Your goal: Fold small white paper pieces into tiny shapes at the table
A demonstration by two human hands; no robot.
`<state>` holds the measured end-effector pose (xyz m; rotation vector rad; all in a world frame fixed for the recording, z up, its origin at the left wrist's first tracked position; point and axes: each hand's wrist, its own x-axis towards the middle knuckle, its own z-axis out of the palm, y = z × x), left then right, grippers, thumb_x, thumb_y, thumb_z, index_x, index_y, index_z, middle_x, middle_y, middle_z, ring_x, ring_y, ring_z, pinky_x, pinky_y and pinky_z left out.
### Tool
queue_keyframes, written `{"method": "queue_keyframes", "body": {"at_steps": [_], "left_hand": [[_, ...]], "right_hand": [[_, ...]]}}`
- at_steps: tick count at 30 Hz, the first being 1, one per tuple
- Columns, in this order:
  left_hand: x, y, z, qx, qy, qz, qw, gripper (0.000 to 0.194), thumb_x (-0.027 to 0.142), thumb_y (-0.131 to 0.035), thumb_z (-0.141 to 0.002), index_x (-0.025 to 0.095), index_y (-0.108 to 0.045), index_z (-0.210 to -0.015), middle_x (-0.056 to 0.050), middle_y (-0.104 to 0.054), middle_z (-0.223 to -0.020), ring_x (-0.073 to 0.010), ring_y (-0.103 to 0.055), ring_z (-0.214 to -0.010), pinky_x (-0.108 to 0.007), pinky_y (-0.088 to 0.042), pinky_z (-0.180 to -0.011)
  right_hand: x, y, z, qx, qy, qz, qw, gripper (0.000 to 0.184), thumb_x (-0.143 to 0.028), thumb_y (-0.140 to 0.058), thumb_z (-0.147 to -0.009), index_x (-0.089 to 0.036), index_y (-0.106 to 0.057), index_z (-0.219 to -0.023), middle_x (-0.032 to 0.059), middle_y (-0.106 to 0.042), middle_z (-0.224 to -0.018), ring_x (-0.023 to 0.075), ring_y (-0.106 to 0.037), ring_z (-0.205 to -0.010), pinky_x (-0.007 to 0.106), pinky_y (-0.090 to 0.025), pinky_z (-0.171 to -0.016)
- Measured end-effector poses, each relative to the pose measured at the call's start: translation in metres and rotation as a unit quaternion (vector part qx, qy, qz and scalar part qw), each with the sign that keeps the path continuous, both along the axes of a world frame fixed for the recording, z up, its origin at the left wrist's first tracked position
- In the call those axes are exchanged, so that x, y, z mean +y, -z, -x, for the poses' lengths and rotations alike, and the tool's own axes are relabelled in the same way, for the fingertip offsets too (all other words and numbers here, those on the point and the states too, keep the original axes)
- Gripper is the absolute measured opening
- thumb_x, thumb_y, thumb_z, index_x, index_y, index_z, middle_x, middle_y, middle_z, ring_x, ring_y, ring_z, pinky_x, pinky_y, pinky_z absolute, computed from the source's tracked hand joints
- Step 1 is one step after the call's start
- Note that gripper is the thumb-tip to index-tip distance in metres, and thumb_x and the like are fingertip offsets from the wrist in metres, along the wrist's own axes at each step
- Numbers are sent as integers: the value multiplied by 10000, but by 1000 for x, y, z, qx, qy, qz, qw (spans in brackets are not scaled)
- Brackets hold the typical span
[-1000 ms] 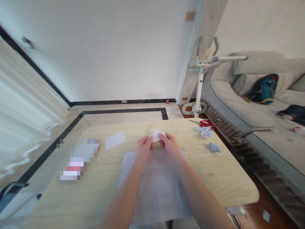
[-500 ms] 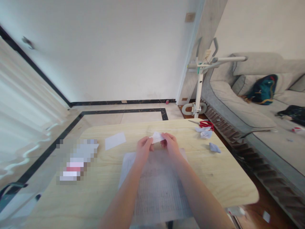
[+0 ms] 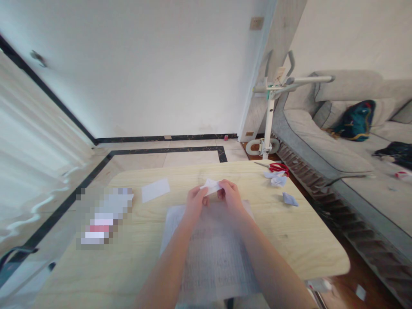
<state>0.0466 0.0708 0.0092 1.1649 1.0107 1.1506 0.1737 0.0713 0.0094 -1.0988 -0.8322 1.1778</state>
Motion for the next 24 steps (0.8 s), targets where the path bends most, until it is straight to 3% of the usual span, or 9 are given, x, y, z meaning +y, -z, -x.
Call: {"method": "queue_keyframes", "body": {"at_steps": [8, 17, 24], "left_hand": [[1, 2, 0, 4, 16, 6, 1000, 330, 390, -548, -749, 160, -520, -514, 24, -445, -438, -90, -433, -439, -217, -348, -465], [-1, 0, -1, 23, 35, -2, 999, 354, 406, -534, -769, 157, -519, -518, 21, -454, -440, -96, -450, -451, -221, -353, -485], [-1, -3, 0, 42, 60, 0, 997, 360, 425, -533, -765, 152, -546, -532, 14, -470, -454, -96, -454, -463, -212, -345, -487]], "right_hand": [[-2, 6, 4, 6, -74, 2, 997, 258, -385, -615, -669, -180, -501, -561, -54, -423, -423, 78, -344, -388, 228, -235, -398], [-4, 1, 6, -17, -37, 26, 999, 212, -322, -617, -631, -175, -494, -542, -58, -412, -408, 76, -348, -391, 221, -244, -404], [-1, 12, 9, 11, -40, 48, 998, 209, -355, -631, -621, -173, -533, -592, -45, -462, -454, 86, -387, -407, 220, -277, -403]]}}
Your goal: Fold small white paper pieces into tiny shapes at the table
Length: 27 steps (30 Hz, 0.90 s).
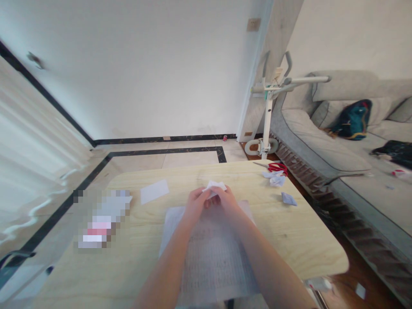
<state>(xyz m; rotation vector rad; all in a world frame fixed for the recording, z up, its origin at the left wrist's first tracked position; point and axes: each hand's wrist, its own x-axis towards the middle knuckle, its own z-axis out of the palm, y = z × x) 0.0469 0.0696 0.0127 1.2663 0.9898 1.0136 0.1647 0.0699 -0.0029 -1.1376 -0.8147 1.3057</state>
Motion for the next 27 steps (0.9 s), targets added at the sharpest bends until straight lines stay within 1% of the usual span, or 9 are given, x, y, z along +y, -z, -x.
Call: {"method": "queue_keyframes", "body": {"at_steps": [4, 7, 10, 15, 17, 22, 25, 27], "left_hand": [[0, 2, 0, -16, 1, 9, 1000, 346, 419, -537, -752, 151, -554, -534, 13, -459, -443, -96, -440, -446, -215, -342, -466], [-1, 2, -2, -45, -19, 28, 998, 316, 388, -545, -728, 159, -522, -512, 30, -411, -423, -93, -421, -427, -216, -343, -446], [-2, 0, -3, -51, -31, 34, 998, 301, 365, -552, -718, 166, -495, -499, 43, -370, -417, -91, -413, -419, -214, -345, -432], [0, 1, 0, -42, -56, 15, 997, 312, 326, -534, -735, 173, -458, -474, 47, -355, -402, -82, -398, -412, -209, -344, -434], [1, 2, 0, -41, -63, 13, 997, 313, 318, -533, -735, 174, -448, -471, 48, -358, -401, -81, -399, -410, -208, -343, -433], [0, 4, -3, -58, -58, 22, 996, 324, 350, -531, -737, 173, -452, -477, 54, -350, -394, -81, -394, -396, -212, -341, -426], [-1, 2, -5, -63, -53, 29, 996, 335, 367, -541, -730, 171, -454, -472, 55, -345, -387, -80, -392, -391, -212, -337, -427], [-1, 1, -5, -62, -60, 31, 996, 335, 358, -549, -717, 170, -450, -457, 55, -340, -376, -77, -379, -384, -211, -331, -426]], "right_hand": [[0, -1, 0, -20, 4, -4, 1000, 219, -348, -625, -629, -177, -507, -559, -49, -444, -447, 82, -385, -414, 216, -280, -409], [0, -3, -1, -23, 9, -4, 1000, 217, -335, -615, -631, -180, -488, -547, -59, -416, -428, 77, -364, -397, 219, -266, -399], [0, -4, -1, -19, 20, -1, 1000, 205, -335, -617, -629, -182, -494, -568, -64, -410, -428, 79, -358, -394, 221, -252, -392], [1, -4, -2, -27, -13, -32, 999, 315, -411, -610, -674, -182, -473, -508, -53, -398, -407, 78, -334, -380, 234, -232, -400], [1, -4, -2, -27, -17, -38, 999, 321, -411, -612, -679, -181, -477, -500, -51, -400, -409, 79, -335, -382, 237, -228, -402], [0, -5, -2, 3, -6, -27, 1000, 300, -375, -635, -658, -180, -473, -496, -58, -394, -408, 78, -336, -391, 234, -228, -408], [0, -4, -1, 29, -2, -16, 999, 282, -372, -643, -649, -179, -488, -514, -60, -403, -406, 78, -341, -387, 231, -225, -403], [0, -4, -1, 26, -2, -17, 1000, 299, -385, -631, -664, -179, -484, -504, -57, -406, -397, 78, -343, -381, 232, -227, -401]]}}
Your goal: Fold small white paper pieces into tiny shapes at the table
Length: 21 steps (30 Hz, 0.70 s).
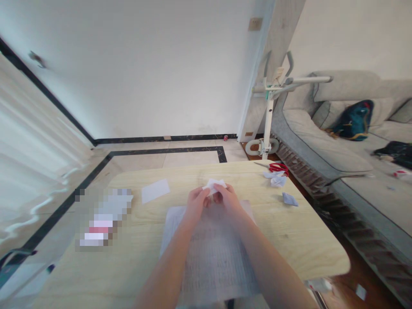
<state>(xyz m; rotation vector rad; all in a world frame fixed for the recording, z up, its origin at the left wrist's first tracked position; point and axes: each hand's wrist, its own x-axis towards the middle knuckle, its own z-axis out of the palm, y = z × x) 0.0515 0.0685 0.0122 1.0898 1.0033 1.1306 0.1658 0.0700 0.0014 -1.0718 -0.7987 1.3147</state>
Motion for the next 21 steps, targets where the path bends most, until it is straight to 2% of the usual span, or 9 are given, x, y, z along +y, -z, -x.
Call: {"method": "queue_keyframes", "body": {"at_steps": [6, 11, 17, 21], "left_hand": [[-1, -4, 2, 0, -5, -1, 1000, 333, 350, -538, -719, 166, -464, -453, 47, -353, -371, -74, -371, -381, -210, -321, -424], [1, 0, 2, -14, 0, -12, 1000, 342, 340, -536, -737, 173, -436, -456, 53, -346, -377, -77, -386, -388, -213, -334, -439], [2, 3, 4, 3, -20, -15, 1000, 332, 304, -525, -744, 170, -441, -452, 47, -370, -376, -73, -383, -391, -207, -311, -432], [2, 1, 4, -7, -41, -12, 999, 304, 304, -526, -725, 171, -451, -462, 49, -367, -375, -73, -371, -387, -205, -292, -417]], "right_hand": [[0, -3, -1, -20, 2, -21, 1000, 311, -387, -602, -688, -180, -477, -492, -56, -402, -390, 76, -331, -378, 233, -220, -394], [0, -4, -2, -16, 6, -25, 1000, 301, -383, -604, -676, -176, -488, -491, -53, -418, -399, 76, -339, -382, 231, -225, -394], [2, -2, -1, -8, 23, -17, 1000, 364, -408, -558, -709, -175, -475, -441, -42, -407, -358, 79, -346, -346, 234, -227, -381], [4, 0, -1, -5, 28, 7, 1000, 342, -426, -564, -691, -171, -502, -471, -35, -441, -365, 82, -357, -337, 233, -235, -376]]}}
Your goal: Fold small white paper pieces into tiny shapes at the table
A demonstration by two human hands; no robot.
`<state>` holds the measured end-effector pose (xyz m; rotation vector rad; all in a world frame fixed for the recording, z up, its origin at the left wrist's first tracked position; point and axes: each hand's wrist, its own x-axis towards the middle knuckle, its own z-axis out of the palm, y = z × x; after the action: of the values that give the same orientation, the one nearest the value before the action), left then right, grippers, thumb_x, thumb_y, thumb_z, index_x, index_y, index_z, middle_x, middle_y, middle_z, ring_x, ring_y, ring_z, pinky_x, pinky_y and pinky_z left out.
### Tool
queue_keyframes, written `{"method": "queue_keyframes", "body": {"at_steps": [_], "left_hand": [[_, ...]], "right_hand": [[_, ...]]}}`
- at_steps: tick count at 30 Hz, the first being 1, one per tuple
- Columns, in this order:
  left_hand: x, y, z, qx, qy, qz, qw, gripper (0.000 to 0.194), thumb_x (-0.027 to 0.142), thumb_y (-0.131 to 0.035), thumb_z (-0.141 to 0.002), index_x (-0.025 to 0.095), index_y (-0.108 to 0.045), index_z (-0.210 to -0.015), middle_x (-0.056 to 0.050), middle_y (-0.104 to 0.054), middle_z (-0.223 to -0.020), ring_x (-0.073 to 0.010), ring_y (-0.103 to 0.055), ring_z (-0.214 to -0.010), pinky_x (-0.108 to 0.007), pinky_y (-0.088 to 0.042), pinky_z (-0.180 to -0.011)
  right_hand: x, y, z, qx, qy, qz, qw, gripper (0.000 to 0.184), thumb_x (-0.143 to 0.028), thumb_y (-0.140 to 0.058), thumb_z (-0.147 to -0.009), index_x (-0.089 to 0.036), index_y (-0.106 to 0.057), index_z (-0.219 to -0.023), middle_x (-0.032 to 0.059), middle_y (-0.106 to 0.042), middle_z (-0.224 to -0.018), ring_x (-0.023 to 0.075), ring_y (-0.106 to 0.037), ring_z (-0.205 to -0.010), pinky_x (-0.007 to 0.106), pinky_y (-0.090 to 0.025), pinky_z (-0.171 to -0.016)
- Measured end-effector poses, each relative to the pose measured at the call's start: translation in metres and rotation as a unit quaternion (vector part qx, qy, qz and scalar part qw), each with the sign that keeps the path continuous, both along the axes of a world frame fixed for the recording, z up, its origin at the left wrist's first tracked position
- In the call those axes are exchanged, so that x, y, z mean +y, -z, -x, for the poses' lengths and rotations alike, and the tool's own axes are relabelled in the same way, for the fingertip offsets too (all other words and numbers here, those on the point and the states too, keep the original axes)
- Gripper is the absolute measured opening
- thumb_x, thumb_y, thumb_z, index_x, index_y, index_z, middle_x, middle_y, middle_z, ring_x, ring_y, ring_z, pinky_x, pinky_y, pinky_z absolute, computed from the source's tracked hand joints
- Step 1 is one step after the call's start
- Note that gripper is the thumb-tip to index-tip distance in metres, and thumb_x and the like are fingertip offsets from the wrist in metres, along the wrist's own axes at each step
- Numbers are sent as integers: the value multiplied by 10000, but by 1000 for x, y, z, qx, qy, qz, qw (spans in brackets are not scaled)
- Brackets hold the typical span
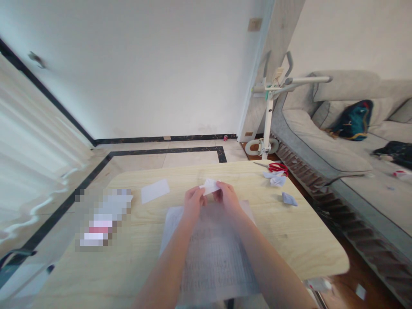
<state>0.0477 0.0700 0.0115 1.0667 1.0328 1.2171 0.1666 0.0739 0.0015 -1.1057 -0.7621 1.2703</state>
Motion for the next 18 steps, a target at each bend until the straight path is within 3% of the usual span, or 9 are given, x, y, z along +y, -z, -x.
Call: {"method": "queue_keyframes", "body": {"at_steps": [9, 18], "left_hand": [[1, 0, -2, 18, 30, 5, 999, 342, 345, -511, -748, 174, -451, -458, 41, -380, -376, -79, -387, -388, -211, -330, -432], [-1, -3, -2, 25, 47, 15, 999, 318, 357, -528, -714, 168, -461, -466, 43, -382, -398, -84, -405, -402, -210, -336, -431]], "right_hand": [[0, -3, -1, -17, -3, -5, 1000, 360, -450, -533, -695, -176, -484, -466, -28, -432, -369, 87, -360, -347, 237, -237, -376], [-7, -9, 0, -82, -36, -19, 996, 253, -363, -622, -652, -174, -494, -543, -61, -420, -424, 73, -346, -405, 217, -243, -407]]}}
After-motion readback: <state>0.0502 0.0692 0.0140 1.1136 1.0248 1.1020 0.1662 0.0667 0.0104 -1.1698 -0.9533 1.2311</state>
